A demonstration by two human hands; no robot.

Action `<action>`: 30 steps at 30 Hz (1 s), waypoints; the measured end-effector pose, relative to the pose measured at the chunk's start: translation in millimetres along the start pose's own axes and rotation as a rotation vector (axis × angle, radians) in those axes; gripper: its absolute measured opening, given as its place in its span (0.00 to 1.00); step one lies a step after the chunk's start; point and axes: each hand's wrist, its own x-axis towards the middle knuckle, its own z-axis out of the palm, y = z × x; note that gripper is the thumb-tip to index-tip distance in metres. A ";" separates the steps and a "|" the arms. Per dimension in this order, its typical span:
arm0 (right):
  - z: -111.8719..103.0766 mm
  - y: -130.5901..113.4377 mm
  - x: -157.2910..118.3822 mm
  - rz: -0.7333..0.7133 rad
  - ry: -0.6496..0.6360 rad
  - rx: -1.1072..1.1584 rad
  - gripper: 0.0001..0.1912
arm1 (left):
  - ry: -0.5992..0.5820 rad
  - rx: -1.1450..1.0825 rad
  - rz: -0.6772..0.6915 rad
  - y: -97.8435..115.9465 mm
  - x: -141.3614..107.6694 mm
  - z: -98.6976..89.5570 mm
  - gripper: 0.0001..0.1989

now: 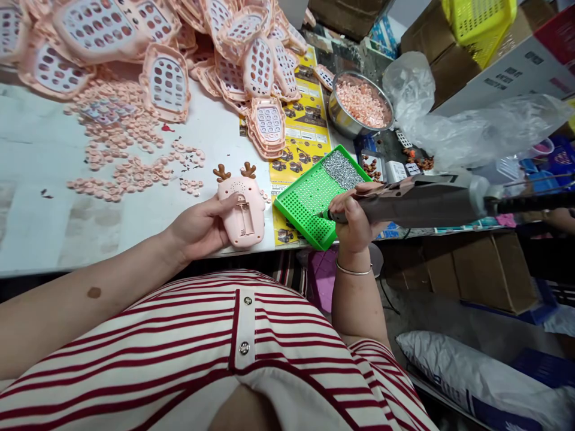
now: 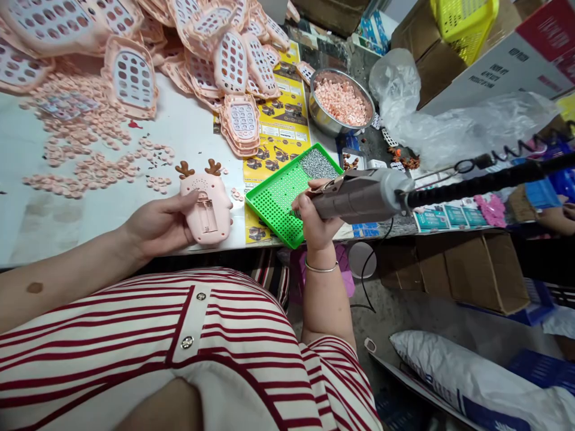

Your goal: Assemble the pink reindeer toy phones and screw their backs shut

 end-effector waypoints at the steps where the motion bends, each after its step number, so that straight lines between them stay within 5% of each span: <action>1: 0.0 -0.1 -0.5 -0.008 0.006 -0.014 0.12 | 0.002 -0.006 0.000 -0.3 0.5 -0.6 0.20; 10: -0.6 -0.6 1.4 -0.015 0.000 0.011 0.12 | -0.018 -0.043 0.003 -0.3 3.0 -1.5 0.16; 15: 21.6 -32.5 1.1 -0.077 0.078 0.063 0.09 | 0.002 -0.070 0.027 -2.5 7.1 1.8 0.15; 20: 52.5 -59.5 -17.1 0.002 -0.105 0.247 0.09 | -0.010 -0.070 0.043 -3.9 10.1 3.6 0.14; 30: 71.2 -47.4 -28.3 0.060 -0.234 0.323 0.10 | -0.021 -0.089 0.053 -4.4 10.3 6.6 0.09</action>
